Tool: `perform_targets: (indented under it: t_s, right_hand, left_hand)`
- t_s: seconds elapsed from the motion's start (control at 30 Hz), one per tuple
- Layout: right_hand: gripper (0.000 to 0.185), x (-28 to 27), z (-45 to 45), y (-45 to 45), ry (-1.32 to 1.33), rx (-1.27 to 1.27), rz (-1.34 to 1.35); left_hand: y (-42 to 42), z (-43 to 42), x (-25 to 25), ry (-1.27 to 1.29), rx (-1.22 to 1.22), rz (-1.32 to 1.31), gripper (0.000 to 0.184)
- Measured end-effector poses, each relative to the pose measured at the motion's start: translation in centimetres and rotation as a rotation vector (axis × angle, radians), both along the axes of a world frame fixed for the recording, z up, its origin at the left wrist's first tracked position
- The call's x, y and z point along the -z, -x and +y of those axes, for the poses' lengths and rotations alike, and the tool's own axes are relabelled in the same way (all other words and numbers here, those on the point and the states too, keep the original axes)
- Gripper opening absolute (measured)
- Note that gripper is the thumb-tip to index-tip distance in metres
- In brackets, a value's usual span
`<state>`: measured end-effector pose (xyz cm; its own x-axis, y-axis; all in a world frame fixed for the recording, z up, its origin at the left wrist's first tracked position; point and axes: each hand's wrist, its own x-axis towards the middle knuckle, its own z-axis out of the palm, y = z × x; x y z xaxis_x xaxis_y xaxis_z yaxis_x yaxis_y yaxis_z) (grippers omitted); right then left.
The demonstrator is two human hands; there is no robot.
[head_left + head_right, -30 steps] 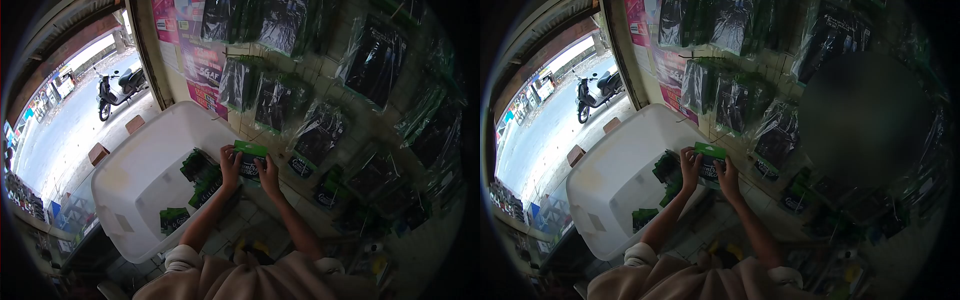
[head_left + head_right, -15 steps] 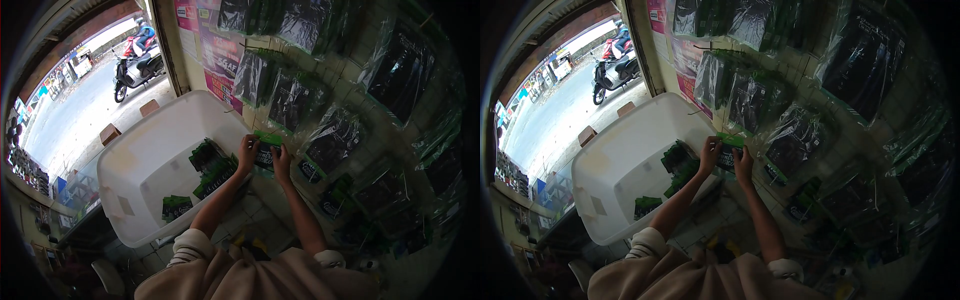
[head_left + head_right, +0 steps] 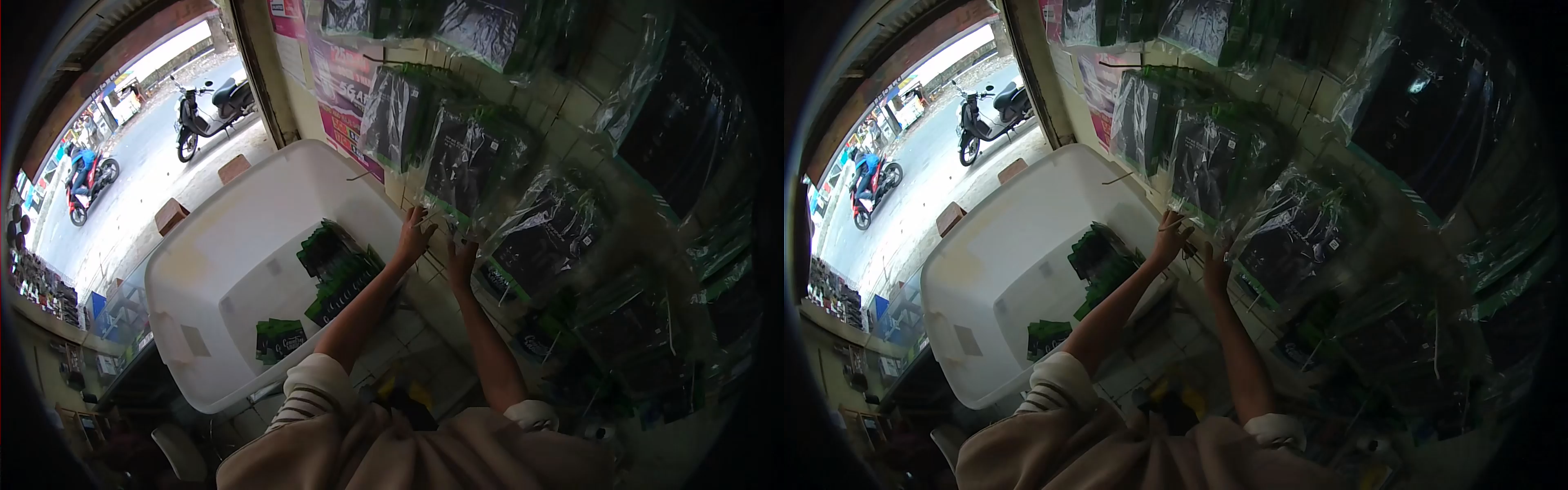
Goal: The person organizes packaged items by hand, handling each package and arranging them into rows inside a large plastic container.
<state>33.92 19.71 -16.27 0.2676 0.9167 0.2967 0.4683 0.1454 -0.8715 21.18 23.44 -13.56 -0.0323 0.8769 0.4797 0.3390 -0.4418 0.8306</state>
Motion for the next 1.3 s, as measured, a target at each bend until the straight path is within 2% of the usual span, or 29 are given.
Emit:
perform_targets:
  t_s: [0.1, 0.13, 0.23, 0.33, 0.4, 0.43, 0.53, 0.63, 0.7, 0.73, 0.77, 0.83, 0.9, 0.97, 1.1, 1.13, 1.2, 1.23, 1.3]
  right_hand:
    - [0.058, 0.8, -1.7, 1.0, -0.079, 0.039, -0.08]
    - [0.057, 0.7, -3.0, 1.7, -0.102, 0.03, -0.105]
    - [0.052, -1.1, -7.1, 4.7, -0.1, -0.019, -0.126]
    - [0.04, -5.5, -10.3, 8.8, -0.203, -0.214, 0.076]
    - [0.037, -8.4, -10.4, 12.0, -0.217, -0.363, 0.099]
    - [0.034, -9.4, -10.4, 13.9, -0.253, -0.464, 0.121]
    - [0.031, -10.4, -10.2, 20.2, -0.222, -0.738, 0.122]
    - [0.034, -6.7, -9.6, 25.9, -0.156, -1.057, -0.098]
    - [0.039, 0.0, -8.8, 29.6, -0.121, -1.344, -0.355]
    - [0.044, 1.6, -8.7, 30.3, -0.065, -1.405, -0.498]
    - [0.044, 3.4, -8.7, 31.0, -0.045, -1.432, -0.492]
    - [0.049, 7.8, -8.5, 32.4, 0.049, -1.588, -0.773]
    - [0.053, 12.1, -8.3, 33.7, 0.151, -1.663, -0.813]
    - [0.059, 17.3, -8.5, 34.8, 0.233, -1.761, -0.964]
    - [0.069, 23.4, -8.8, 36.5, 0.385, -1.835, -1.042]
    - [0.07, 24.7, -8.8, 36.7, 0.349, -1.764, -1.012]
    - [0.071, 26.8, -9.2, 36.8, 0.346, -1.694, -0.974]
    - [0.069, 27.5, -9.1, 36.9, 0.354, -1.643, -1.002]
    - [0.067, 28.6, -8.7, 37.1, 0.359, -1.595, -1.036]
  left_hand:
    - [1.4, -2.7, -2.8, 0.109, 0.09, -0.061, 0.044]
    - [2.2, -3.0, -2.2, -0.003, 0.079, 0.003, 0.043]
    - [5.3, -7.1, -2.9, 0.072, 0.085, -0.059, 0.042]
    - [10.3, -11.9, -4.1, 0.177, 0.032, -0.076, 0.041]
    - [13.9, -15.4, -4.7, 0.229, -0.028, -0.136, 0.039]
    - [15.7, -16.8, -5.3, 0.218, -0.105, -0.081, 0.037]
    - [21.1, -20.5, -5.2, 0.253, -0.286, -0.058, 0.036]
    - [25.7, -22.7, -2.7, 0.249, -0.463, -0.008, 0.037]
    - [29.1, -24.3, 1.1, 0.392, -0.5, 0.136, 0.038]
    - [30.0, -24.6, 2.7, 0.431, -0.496, 0.156, 0.038]
    - [30.9, -24.9, 4.5, 0.457, -0.513, 0.147, 0.038]
    - [32.5, -25.7, 8.5, 0.636, -0.46, 0.339, 0.039]
    - [33.4, -26.3, 12.0, 0.712, -0.432, 0.336, 0.042]
    - [33.4, -26.6, 14.8, 0.899, -0.419, 0.46, 0.045]
    - [33.8, -26.8, 20.6, 1.168, -0.338, 0.484, 0.058]
    - [33.7, -26.8, 21.6, 1.183, -0.33, 0.474, 0.058]
    - [33.2, -27.2, 23.6, 1.35, -0.416, 0.396, 0.071]
    - [33.0, -27.4, 24.4, 1.364, -0.405, 0.387, 0.071]
    - [33.0, -27.5, 25.4, 1.258, -0.521, 0.133, 0.078]
